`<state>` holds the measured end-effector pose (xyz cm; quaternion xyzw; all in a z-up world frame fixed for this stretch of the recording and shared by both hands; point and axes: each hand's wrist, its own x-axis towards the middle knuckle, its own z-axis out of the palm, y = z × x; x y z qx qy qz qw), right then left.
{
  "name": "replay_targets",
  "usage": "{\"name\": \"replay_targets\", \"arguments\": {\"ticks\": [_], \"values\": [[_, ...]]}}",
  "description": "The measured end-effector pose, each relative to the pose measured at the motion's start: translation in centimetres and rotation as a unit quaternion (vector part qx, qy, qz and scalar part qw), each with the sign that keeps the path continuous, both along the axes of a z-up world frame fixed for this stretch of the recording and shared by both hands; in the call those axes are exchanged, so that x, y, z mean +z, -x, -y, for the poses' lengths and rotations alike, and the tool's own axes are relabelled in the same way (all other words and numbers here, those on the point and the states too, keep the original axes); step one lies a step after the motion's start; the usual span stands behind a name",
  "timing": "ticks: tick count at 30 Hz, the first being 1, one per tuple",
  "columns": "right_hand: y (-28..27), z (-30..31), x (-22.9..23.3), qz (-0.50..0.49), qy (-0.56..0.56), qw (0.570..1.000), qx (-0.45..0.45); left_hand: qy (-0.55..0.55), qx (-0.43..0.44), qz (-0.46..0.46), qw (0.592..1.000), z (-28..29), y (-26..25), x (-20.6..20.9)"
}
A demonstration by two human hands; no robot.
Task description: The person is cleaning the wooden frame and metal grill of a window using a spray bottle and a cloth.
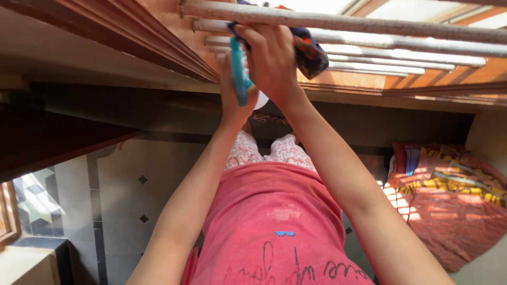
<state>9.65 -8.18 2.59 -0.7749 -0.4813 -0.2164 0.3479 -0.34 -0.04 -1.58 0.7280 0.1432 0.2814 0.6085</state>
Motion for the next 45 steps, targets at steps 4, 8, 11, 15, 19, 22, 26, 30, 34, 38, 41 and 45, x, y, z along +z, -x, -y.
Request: {"name": "replay_targets", "arguments": {"ticks": [4, 8, 11, 15, 19, 22, 26, 30, 34, 38, 41, 45], "values": [[-0.8, 1.3, 1.9, 0.035, 0.043, 0.998, -0.039, 0.037, -0.004, 0.027, 0.999, 0.0, 0.1, -0.9], [-1.2, 5.5, 1.2, 0.139, 0.077, 0.97, -0.186, 0.013, -0.05, 0.01, 0.999, 0.3, 0.5, -0.1], [-1.1, 3.8, -0.6, 0.081, 0.042, 0.979, -0.181, 0.011, -0.043, -0.005, 0.999, 0.2, 1.2, 0.2], [0.6, -1.3, 0.6, -0.058, 0.138, 0.975, -0.161, 0.033, -0.038, -0.009, 0.999, -0.1, 2.6, -2.0], [0.4, -1.2, 2.4, 0.07, 0.042, 0.992, -0.096, 0.058, 0.008, -0.055, 0.997, 0.1, 3.3, -3.8], [-0.9, 1.5, 0.8, 0.056, 0.093, 0.99, -0.088, 0.002, -0.002, 0.014, 1.0, 1.1, 3.1, -2.4], [-2.4, 5.2, -0.7, 0.081, 0.101, 0.981, -0.146, 0.017, -0.001, 0.039, 0.999, 1.6, 2.1, -3.1], [-1.8, 3.3, -1.2, 0.105, 0.054, 0.984, -0.131, 0.042, 0.02, 0.008, 0.999, 1.5, 2.2, -3.9], [1.1, -0.5, 0.7, 0.066, 0.044, 0.984, -0.159, 0.02, 0.012, -0.015, 1.0, 1.6, 2.8, -3.8], [0.3, -0.6, 1.4, 0.108, 0.058, 0.985, -0.122, -0.017, 0.014, 0.027, 0.999, 0.7, 1.8, -3.1], [0.3, -0.5, 0.6, -0.023, 0.139, 0.984, -0.111, 0.046, 0.036, 0.009, 0.998, 0.1, 2.2, -5.0], [0.5, -2.8, 1.0, 0.005, 0.125, 0.991, -0.036, 0.082, 0.058, 0.029, 0.995, -1.3, 2.1, -5.2]]}}
